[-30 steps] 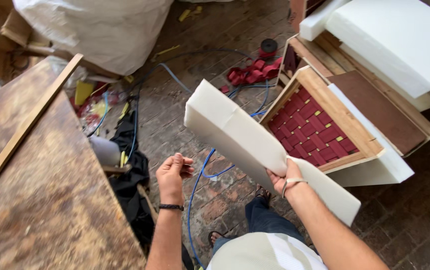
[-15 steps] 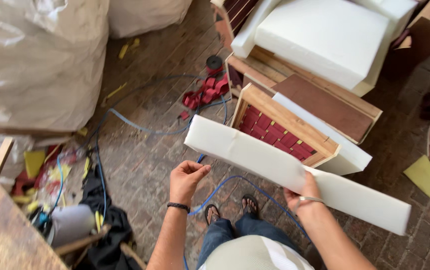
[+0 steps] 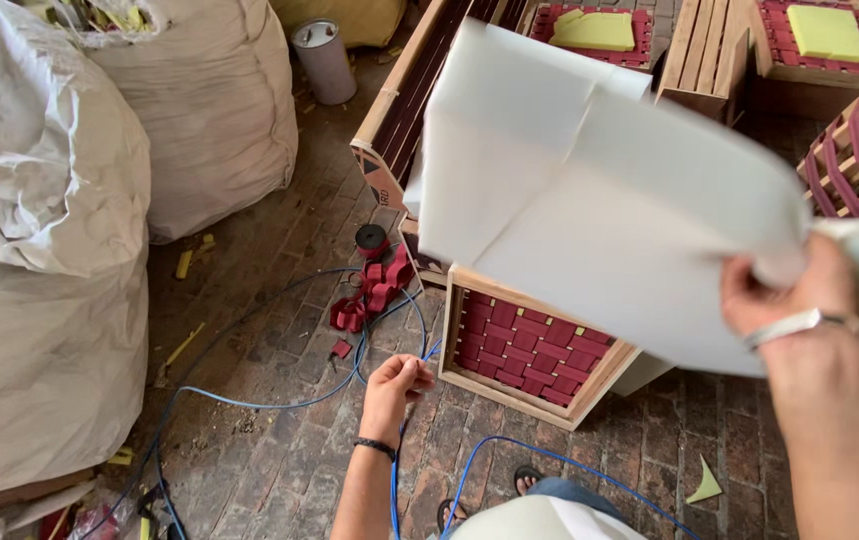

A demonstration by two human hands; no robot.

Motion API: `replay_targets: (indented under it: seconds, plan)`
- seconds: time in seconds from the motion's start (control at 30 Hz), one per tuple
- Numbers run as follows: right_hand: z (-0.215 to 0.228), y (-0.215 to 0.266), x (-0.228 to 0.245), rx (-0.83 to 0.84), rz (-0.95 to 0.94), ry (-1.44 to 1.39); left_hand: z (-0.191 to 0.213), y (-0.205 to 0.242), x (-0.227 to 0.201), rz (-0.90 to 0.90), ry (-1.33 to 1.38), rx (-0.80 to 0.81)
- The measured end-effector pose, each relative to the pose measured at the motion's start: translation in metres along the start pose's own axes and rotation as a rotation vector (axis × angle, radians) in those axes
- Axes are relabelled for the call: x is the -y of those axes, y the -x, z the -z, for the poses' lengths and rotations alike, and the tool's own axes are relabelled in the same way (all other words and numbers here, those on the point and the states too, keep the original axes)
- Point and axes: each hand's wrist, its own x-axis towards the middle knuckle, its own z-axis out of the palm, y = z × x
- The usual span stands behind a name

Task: The person measures a white foam board, applies adhesive from a spray gun to its edge, and joins it to another foam piece. They then press the seam to secure the bond and later cut yellow foam strips on a red woven frame using a knife.

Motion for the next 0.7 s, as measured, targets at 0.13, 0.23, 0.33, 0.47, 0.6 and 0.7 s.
replay_targets:
  seconds: [0.13, 0.23, 0.33, 0.47, 0.6, 0.7]
  plan:
    - [-0.044, -0.049, 0.017, 0.327, 0.225, -0.159, 0.012, -0.009, 0.002, -0.015, 0.041, 0.037]
    - [-0.071, -0.099, 0.0, 0.587, 0.534, -0.178, 0.018, -0.011, 0.008, 0.007, 0.051, 0.031]
    - [-0.091, -0.156, -0.039, 0.702, 0.563, -0.255, 0.018, -0.011, 0.015, 0.035, 0.004, -0.007]
    - [-0.086, -0.236, -0.107, 0.615, 0.221, -0.041, 0.008, -0.019, 0.016, 0.092, -0.069, -0.14]
    - [-0.031, -0.315, -0.205, 0.503, -0.198, 0.801, -0.021, -0.026, 0.021, 0.165, -0.075, -0.19]
    - [0.027, -0.354, -0.282, 0.569, -0.087, 1.386, -0.044, -0.033, 0.029, 0.163, -0.2, -0.219]
